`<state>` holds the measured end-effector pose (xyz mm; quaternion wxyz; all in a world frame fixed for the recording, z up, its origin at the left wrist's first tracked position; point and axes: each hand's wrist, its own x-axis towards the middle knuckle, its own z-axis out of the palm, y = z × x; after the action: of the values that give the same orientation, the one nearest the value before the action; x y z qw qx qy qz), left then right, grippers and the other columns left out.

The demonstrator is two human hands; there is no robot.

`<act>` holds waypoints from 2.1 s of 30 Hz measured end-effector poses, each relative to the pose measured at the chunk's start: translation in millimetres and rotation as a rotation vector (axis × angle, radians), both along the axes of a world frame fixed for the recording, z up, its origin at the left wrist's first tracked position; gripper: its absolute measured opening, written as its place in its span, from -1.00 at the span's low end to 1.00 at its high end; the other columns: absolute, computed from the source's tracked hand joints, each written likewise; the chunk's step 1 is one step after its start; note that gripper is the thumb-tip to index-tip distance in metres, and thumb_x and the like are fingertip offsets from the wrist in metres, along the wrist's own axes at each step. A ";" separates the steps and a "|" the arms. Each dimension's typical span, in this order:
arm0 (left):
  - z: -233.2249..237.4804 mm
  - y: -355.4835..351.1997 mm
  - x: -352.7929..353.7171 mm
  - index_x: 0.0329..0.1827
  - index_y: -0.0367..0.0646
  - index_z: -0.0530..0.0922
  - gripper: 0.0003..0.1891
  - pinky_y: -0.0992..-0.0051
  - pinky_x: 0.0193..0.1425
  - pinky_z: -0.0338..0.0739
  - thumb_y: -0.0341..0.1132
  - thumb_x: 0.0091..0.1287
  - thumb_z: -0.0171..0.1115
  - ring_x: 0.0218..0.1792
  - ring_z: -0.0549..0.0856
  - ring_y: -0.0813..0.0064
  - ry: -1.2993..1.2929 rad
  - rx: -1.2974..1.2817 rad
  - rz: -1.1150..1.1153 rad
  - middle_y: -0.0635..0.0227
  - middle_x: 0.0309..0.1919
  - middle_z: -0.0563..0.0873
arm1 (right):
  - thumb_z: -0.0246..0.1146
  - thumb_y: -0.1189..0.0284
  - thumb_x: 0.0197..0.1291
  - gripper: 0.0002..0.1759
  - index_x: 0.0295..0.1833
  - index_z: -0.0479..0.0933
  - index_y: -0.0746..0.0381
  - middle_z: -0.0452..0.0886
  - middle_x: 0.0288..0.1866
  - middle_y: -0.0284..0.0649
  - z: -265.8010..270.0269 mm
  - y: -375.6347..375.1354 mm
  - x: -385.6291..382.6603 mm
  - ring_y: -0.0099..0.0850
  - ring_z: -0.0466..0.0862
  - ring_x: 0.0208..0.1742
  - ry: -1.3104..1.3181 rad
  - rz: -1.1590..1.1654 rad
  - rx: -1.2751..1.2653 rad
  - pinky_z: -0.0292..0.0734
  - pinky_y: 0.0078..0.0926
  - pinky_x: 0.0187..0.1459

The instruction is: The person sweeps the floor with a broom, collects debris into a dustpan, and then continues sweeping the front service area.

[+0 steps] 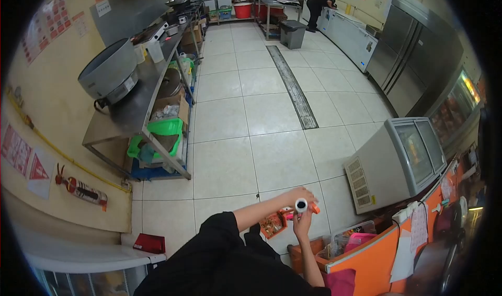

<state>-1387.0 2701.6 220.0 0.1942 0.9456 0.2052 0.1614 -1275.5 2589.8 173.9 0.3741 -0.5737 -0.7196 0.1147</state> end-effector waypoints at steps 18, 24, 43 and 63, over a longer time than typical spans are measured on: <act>17.5 42.8 7.0 -0.20 0.02 0.38 -0.83 0.28 -0.32 0.53 -0.15 0.30 -0.11 -0.29 0.60 0.24 0.096 -0.202 -0.119 0.35 -0.25 0.49 | 0.09 0.41 0.25 -0.80 -0.43 0.36 0.20 0.38 -0.48 -0.41 -18.7 -15.6 16.7 -0.58 0.41 -0.40 1.108 -0.835 0.303 0.34 -0.62 -0.37; 15.2 49.5 -10.4 -0.01 -0.04 0.36 -0.75 0.22 -0.30 0.54 -0.30 0.26 0.06 -0.24 0.63 0.19 0.077 -0.258 -0.228 0.26 -0.10 0.45 | -0.02 0.54 0.18 -0.64 -0.68 0.14 0.19 0.16 -0.72 -0.41 35.5 -30.8 43.7 -0.61 0.17 -0.66 0.766 -0.780 0.481 0.06 -0.61 -0.58; -11.8 35.0 -184.3 0.26 -0.22 0.11 -0.37 0.24 0.16 0.38 -0.27 0.18 0.20 0.06 0.53 0.15 -0.085 -0.682 -0.231 0.07 0.13 0.35 | 0.06 0.53 0.14 -0.66 -0.60 0.10 0.13 0.06 -0.83 -0.44 312.5 -3.4 -146.3 -0.69 0.01 -0.84 0.775 -0.452 0.264 -0.05 -0.62 -0.75; -20.2 408.3 -393.9 -0.47 -0.20 0.37 -0.75 0.20 -0.33 0.39 -0.24 0.18 0.19 -0.40 0.54 0.05 -0.218 -0.585 0.087 0.09 -0.56 0.50 | 0.30 0.51 -0.05 -0.70 -0.65 0.31 0.23 0.38 -0.84 -0.36 300.7 479.4 -357.5 -0.58 0.35 -0.86 0.771 0.836 0.441 0.41 -0.70 -0.68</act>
<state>-1780.8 3109.9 199.8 0.4716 0.8171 0.2612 0.2041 -1633.0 3069.2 474.6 0.6408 -0.0688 -0.7034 0.2996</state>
